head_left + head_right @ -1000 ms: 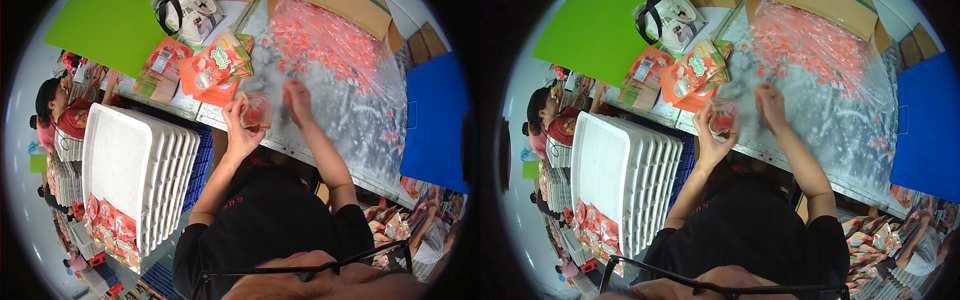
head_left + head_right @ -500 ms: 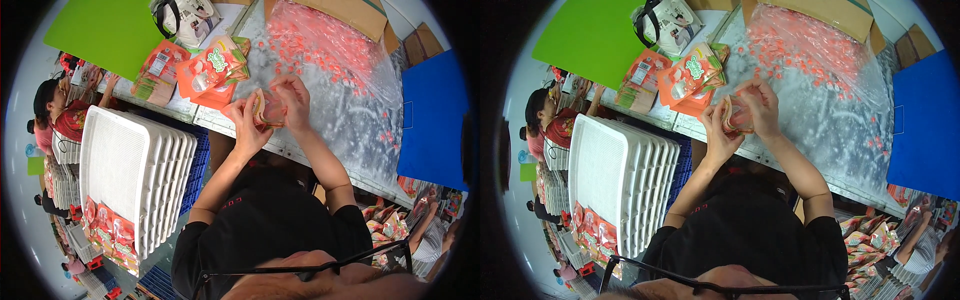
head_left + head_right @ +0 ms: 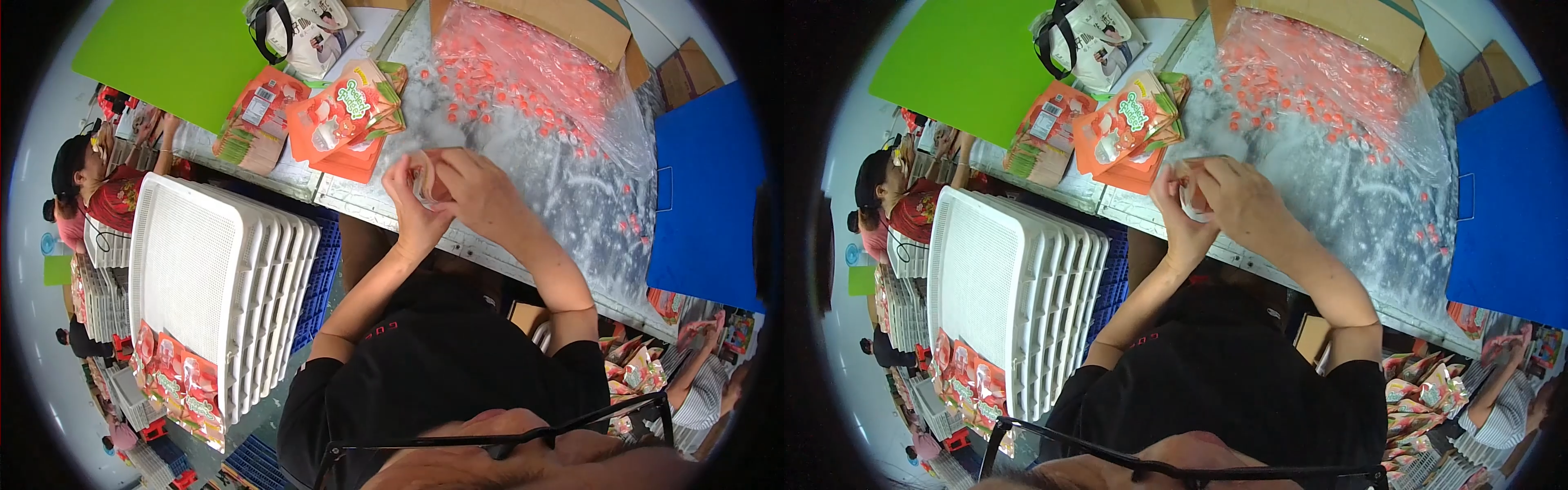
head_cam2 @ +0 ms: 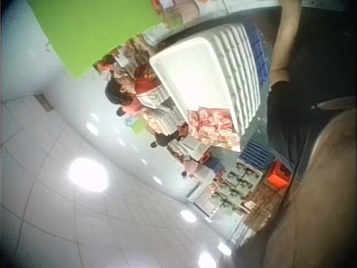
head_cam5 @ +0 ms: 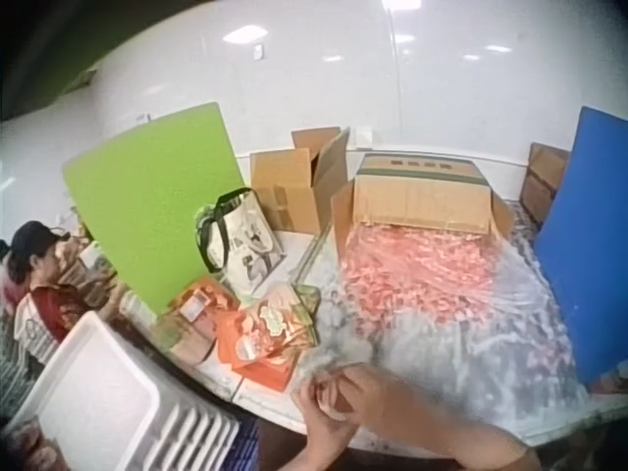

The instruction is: Packing individual gummy candies into branded pouches and placing them into trays.

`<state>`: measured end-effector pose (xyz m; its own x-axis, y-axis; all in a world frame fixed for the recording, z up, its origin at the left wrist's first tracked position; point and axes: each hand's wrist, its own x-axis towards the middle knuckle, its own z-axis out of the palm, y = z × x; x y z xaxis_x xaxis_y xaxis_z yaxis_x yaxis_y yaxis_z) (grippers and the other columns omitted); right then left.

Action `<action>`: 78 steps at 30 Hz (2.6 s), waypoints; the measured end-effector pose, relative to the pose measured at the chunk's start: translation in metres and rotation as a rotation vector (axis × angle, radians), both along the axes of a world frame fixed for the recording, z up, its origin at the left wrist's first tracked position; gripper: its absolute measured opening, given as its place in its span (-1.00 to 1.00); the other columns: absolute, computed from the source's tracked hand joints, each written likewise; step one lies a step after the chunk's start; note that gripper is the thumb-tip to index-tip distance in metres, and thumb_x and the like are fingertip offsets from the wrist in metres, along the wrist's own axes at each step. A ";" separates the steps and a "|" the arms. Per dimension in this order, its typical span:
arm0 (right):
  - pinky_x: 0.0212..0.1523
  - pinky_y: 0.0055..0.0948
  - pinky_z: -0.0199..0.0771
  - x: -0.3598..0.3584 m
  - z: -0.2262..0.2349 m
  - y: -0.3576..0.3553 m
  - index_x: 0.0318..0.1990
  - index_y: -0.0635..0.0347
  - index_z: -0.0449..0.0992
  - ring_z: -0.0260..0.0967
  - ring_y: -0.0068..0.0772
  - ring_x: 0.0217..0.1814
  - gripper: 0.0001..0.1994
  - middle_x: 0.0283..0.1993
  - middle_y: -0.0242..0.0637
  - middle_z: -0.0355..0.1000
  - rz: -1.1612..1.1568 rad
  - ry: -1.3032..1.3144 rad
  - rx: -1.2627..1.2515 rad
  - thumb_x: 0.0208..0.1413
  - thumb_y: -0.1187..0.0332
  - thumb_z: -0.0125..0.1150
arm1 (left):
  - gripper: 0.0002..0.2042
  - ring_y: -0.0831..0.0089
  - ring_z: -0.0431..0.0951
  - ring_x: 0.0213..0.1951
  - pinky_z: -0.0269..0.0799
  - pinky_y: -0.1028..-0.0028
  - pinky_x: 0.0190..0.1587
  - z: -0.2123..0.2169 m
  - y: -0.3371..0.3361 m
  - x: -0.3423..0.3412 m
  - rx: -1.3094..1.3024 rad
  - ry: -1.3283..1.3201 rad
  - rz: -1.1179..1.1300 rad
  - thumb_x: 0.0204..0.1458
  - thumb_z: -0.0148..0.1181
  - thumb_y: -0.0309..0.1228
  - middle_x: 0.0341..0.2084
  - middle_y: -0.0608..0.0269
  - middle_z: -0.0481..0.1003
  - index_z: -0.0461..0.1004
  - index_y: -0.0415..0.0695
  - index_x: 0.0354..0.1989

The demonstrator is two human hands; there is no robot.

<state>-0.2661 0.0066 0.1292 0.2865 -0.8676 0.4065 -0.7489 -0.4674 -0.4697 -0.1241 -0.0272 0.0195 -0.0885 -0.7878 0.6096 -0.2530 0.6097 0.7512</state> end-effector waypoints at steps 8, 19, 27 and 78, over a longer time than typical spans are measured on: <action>0.05 -0.27 0.49 -0.008 -0.008 0.002 -0.34 0.27 0.48 0.41 -0.20 -0.02 -0.83 -0.24 -0.23 0.38 0.306 0.218 -0.251 -0.13 0.41 0.22 | 0.17 0.27 0.51 -0.02 0.40 0.28 0.13 0.023 -0.036 0.070 0.313 -0.178 -0.500 -0.59 0.69 -0.39 0.23 0.08 0.37 0.16 -0.10 0.41; -0.27 -0.38 0.53 -0.014 -0.011 0.012 -0.46 0.21 0.41 0.41 -0.30 -0.18 -0.92 -0.32 -0.31 0.33 0.261 0.346 -0.114 -0.12 0.46 0.19 | -0.13 0.52 0.48 0.08 0.46 0.46 0.08 -0.008 -0.043 0.056 0.592 -0.096 -0.786 -0.30 0.52 -0.65 0.14 0.15 0.48 0.31 -0.19 0.33; -0.15 -0.24 0.54 0.003 0.009 0.007 -0.42 0.22 0.53 0.52 -0.16 -0.21 -0.94 -0.39 -0.20 0.50 0.322 0.661 0.398 -0.01 0.45 0.16 | -0.30 0.40 0.61 -0.08 0.49 0.42 0.04 -0.013 -0.022 0.040 0.427 -0.100 -0.646 -0.28 0.51 -0.54 -0.08 0.12 0.62 0.46 -0.23 0.19; -0.22 -0.63 0.40 -0.006 -0.116 0.029 -0.12 0.28 0.59 0.39 -0.70 -0.29 -0.83 -0.33 -0.49 0.51 -0.230 -1.261 0.305 0.26 0.36 0.25 | -0.79 0.67 0.53 -0.31 0.46 0.59 -0.24 0.001 0.005 0.049 0.965 0.615 -0.562 0.24 0.19 -0.40 -0.32 0.34 0.63 0.63 -0.27 -0.10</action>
<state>-0.2721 0.0357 0.0134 -0.3077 -0.9493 0.0649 0.2302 -0.1405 -0.9630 -0.0750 -0.0223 0.0205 -0.4608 -0.8782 -0.1286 0.4074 -0.3380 0.8484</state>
